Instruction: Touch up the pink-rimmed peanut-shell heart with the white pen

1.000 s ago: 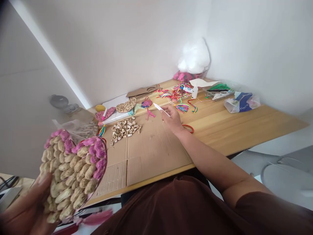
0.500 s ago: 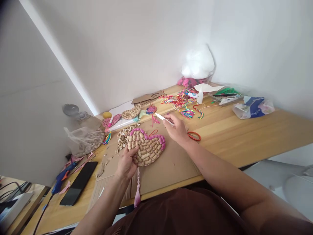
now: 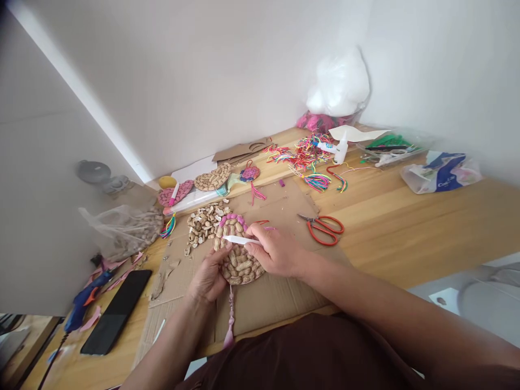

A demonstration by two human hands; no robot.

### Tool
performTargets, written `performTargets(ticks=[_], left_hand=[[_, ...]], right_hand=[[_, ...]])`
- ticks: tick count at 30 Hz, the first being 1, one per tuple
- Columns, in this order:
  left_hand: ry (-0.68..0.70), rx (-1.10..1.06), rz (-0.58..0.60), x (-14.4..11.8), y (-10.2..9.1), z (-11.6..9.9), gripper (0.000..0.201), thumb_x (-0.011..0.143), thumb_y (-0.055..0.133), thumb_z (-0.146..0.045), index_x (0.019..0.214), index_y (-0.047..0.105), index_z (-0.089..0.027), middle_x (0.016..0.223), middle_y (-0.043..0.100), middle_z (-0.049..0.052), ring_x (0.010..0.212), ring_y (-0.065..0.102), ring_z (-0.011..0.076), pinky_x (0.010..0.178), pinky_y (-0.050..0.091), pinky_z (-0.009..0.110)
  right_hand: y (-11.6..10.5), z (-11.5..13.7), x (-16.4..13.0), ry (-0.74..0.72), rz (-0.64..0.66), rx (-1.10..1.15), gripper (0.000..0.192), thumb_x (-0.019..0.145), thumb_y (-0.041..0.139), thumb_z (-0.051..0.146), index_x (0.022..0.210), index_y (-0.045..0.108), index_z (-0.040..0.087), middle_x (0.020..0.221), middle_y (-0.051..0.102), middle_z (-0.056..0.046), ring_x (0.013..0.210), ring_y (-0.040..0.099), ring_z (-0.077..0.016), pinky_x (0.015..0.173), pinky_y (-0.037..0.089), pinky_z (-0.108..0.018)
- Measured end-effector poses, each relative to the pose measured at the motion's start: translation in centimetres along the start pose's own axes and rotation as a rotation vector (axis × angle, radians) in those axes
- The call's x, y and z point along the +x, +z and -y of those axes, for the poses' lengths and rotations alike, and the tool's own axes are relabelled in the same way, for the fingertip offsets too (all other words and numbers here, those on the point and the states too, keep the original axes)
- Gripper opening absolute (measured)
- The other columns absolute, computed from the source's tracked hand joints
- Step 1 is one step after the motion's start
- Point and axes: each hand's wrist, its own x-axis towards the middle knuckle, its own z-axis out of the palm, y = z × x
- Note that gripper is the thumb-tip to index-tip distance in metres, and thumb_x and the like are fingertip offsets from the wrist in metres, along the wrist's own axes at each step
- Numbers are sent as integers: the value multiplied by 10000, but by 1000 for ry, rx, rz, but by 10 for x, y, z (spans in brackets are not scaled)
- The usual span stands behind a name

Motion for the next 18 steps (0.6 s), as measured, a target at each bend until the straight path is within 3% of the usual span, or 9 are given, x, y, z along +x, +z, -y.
performTargets(ticks=[4,12,18], left_hand=[[-11,7,19,5,3,2,325,698,809,-101,1008,713,-85,922,787,139,844,763,271,919,600,417],[12,-50,-26,30,26,7,305,760,724,-75,1062,693,-109,889,787,99,815,762,234,917,602,408],[-1,-83,18,37,39,15,272,813,676,-99,1086,674,-103,929,781,119,837,757,229,927,596,416]], right_hand=[[1,-5,1,-11,-41,-33,70,981,483,256,1011,512,199,793,607,2,687,537,-143,622,363,-254],[-3,-10,2,-2,-194,-98,107,974,509,297,1022,543,207,810,631,-8,699,563,-155,642,392,-263],[-9,-25,8,-53,-376,-196,98,936,574,268,1001,619,211,942,686,-42,875,614,-195,790,443,-309]])
